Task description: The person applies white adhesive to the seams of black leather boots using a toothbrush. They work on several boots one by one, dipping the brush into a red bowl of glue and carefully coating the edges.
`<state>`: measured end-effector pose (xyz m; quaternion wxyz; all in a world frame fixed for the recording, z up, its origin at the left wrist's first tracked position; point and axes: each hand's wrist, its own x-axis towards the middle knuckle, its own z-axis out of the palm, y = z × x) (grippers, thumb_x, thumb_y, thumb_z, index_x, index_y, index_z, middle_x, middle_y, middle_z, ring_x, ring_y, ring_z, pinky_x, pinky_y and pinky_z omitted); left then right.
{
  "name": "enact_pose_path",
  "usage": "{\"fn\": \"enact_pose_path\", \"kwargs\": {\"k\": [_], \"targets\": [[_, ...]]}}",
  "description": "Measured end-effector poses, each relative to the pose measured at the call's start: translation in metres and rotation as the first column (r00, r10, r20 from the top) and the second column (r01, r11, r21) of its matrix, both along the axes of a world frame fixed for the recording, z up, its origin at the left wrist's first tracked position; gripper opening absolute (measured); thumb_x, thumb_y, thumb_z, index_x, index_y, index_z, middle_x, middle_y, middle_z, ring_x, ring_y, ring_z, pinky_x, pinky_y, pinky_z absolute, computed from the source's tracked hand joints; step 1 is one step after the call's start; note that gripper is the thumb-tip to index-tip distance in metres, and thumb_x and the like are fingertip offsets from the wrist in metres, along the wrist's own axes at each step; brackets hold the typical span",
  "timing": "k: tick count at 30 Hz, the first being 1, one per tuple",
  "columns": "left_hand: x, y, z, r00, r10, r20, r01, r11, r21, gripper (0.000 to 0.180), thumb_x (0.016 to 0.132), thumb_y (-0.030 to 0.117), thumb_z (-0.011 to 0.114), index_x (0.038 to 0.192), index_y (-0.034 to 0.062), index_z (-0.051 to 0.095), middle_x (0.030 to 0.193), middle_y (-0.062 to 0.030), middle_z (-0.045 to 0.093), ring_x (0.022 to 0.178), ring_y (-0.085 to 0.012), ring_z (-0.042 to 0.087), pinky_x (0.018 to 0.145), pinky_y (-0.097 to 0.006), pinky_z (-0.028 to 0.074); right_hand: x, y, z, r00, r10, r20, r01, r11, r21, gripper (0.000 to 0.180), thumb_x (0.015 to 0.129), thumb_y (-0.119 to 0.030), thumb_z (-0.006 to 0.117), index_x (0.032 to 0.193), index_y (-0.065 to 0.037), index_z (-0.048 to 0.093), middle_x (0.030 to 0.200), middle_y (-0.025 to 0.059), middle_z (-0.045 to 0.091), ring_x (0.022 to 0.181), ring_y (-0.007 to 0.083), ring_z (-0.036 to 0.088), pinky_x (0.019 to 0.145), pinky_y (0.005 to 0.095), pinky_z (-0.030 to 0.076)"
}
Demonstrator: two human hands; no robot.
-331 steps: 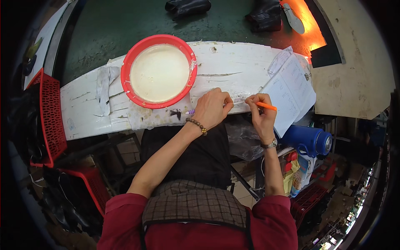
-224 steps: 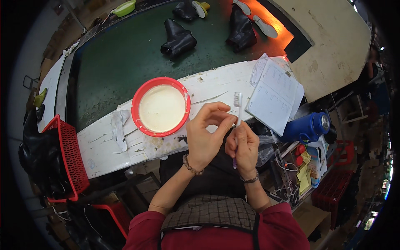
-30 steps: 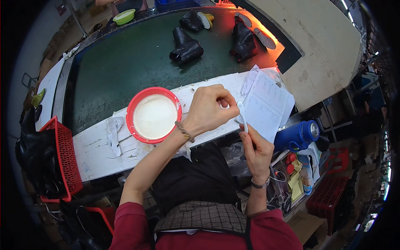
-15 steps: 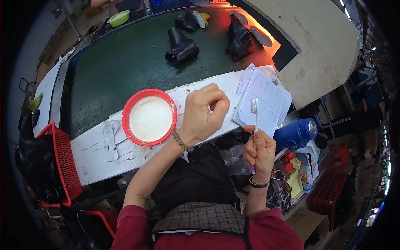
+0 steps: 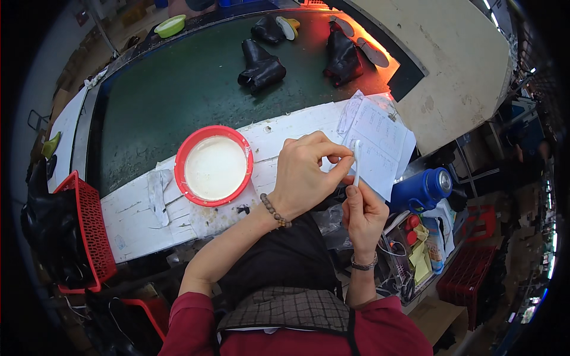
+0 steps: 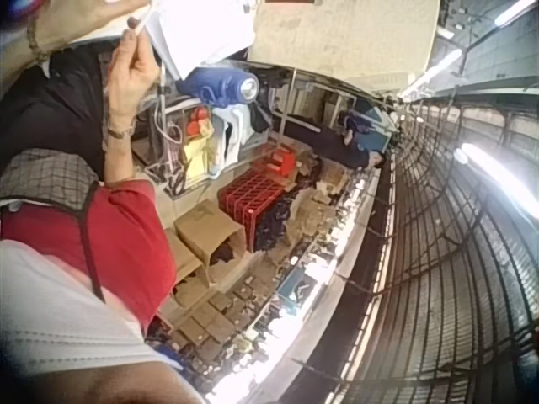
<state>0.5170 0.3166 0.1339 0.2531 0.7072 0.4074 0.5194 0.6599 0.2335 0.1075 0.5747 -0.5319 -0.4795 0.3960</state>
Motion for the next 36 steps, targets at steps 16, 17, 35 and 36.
{"fn": "enact_pose_path", "kwargs": {"k": [16, 17, 35, 36], "targets": [[-0.045, 0.018, -0.022, 0.970, 0.035, 0.241, 0.015, 0.979, -0.202, 0.006, 0.086, 0.004, 0.070, 0.090, 0.0009, 0.073, 0.081, -0.0009, 0.067, 0.078, -0.0066, 0.061, 0.074, -0.023, 0.048, 0.021, -0.004, 0.001, 0.931, 0.089, -0.355, -0.107, 0.994, -0.031, 0.034, 0.110, -0.024, 0.053, 0.119, 0.006, 0.066, 0.060, -0.0028, 0.045, 0.045, 0.0026, 0.037, 0.041, 0.0201, 0.030], [-0.041, 0.010, -0.022, 0.949, -0.036, 0.312, 0.125, 0.955, -0.270, 0.007, 0.088, 0.005, 0.071, 0.091, 0.0004, 0.073, 0.082, -0.0004, 0.068, 0.080, -0.0065, 0.062, 0.076, -0.023, 0.049, 0.019, -0.004, 0.001, 0.920, 0.104, -0.377, -0.118, 0.993, -0.015, 0.034, 0.110, -0.024, 0.052, 0.120, 0.005, 0.066, 0.061, -0.0025, 0.046, 0.046, 0.0026, 0.039, 0.042, 0.0198, 0.030], [-0.043, -0.054, -0.024, 0.767, -0.251, 0.590, 0.591, 0.634, -0.499, 0.018, 0.091, 0.014, 0.079, 0.100, -0.0009, 0.078, 0.091, -0.0039, 0.076, 0.086, -0.0076, 0.067, 0.078, -0.022, 0.053, -0.001, -0.017, 0.022, 0.985, 0.175, -0.006, -0.174, 0.984, 0.039, 0.008, 0.091, -0.003, 0.076, 0.091, 0.000, 0.068, 0.073, -0.0046, 0.057, 0.055, -0.0002, 0.046, 0.047, 0.0179, 0.031], [-0.042, -0.058, -0.022, 0.829, -0.277, 0.486, 0.507, 0.739, -0.444, 0.017, 0.090, 0.014, 0.080, 0.101, 0.0013, 0.079, 0.089, -0.0031, 0.075, 0.083, -0.0070, 0.066, 0.076, -0.023, 0.051, 0.000, -0.022, 0.022, 0.981, 0.187, -0.056, -0.187, 0.982, 0.015, 0.008, 0.093, -0.005, 0.074, 0.092, -0.001, 0.067, 0.071, -0.0061, 0.055, 0.054, -0.0009, 0.045, 0.047, 0.0175, 0.030]]}}
